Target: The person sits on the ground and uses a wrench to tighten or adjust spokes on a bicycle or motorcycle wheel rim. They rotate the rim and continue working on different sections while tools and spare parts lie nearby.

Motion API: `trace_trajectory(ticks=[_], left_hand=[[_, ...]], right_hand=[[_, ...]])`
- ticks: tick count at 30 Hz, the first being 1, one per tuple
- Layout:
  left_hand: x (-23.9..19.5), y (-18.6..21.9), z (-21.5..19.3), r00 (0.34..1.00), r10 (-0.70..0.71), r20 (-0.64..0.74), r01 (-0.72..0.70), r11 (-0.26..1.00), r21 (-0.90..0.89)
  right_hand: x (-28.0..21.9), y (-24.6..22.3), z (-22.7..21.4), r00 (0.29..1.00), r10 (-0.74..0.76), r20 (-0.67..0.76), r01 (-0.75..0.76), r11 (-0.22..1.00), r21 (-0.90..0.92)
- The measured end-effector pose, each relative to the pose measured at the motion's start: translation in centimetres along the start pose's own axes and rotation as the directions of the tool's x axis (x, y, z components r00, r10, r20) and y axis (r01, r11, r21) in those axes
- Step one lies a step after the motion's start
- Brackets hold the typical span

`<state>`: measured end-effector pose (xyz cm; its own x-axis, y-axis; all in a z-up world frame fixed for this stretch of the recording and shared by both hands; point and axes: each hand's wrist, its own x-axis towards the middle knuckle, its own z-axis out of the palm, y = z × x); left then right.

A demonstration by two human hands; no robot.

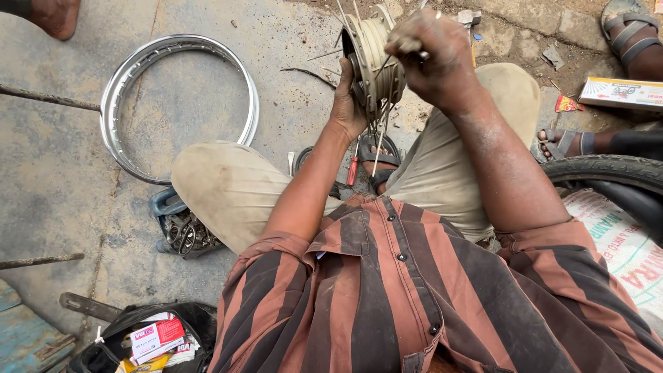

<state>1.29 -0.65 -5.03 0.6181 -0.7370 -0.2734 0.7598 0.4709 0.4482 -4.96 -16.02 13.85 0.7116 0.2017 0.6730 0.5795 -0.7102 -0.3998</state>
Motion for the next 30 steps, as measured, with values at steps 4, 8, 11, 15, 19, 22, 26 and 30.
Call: trace_trajectory(ticks=[4, 8, 11, 15, 19, 22, 26, 30], left_hand=[[-0.1, 2.2, 0.3, 0.94, 0.155, -0.304, -0.053, 0.946, 0.319], [0.8, 7.6, 0.9, 0.753, 0.388, -0.531, -0.003, 0.809, 0.587], [1.1, 11.0, 1.7, 0.692, 0.512, -0.509, -0.003, 0.707, 0.707], [0.7, 13.0, 2.8, 0.752, 0.528, -0.394, -0.084, 0.67, 0.738], [0.5, 12.2, 2.7, 0.693, 0.613, -0.379, 0.013, 0.515, 0.857], [-0.4, 10.2, 1.5, 0.67, 0.623, -0.405, 0.099, 0.466, 0.879], [1.1, 9.9, 1.5, 0.694, 0.584, -0.422, 0.245, 0.36, 0.9], [2.6, 10.4, 0.8, 0.716, 0.579, -0.39, 0.362, 0.169, 0.917]], right_hand=[[-3.3, 1.9, 0.1, 0.849, 0.415, -0.328, -0.289, 0.883, 0.369], [-8.7, 6.5, 1.6, 0.217, 0.873, -0.438, -0.178, 0.476, 0.861], [-13.7, 11.1, 4.9, -0.103, 0.982, -0.156, -0.728, 0.032, 0.684], [-20.1, 15.2, 11.2, -0.172, 0.971, 0.165, -0.985, -0.169, -0.035], [-24.0, 17.3, 16.5, 0.036, 0.959, 0.28, -0.805, 0.194, -0.561], [-26.1, 17.5, 17.0, 0.145, 0.984, 0.106, -0.872, 0.177, -0.456], [-23.1, 19.6, 13.6, 0.047, 0.92, -0.388, -0.993, 0.0, -0.12], [-18.4, 20.6, 10.0, 0.37, 0.817, -0.442, -0.845, 0.494, 0.205]])
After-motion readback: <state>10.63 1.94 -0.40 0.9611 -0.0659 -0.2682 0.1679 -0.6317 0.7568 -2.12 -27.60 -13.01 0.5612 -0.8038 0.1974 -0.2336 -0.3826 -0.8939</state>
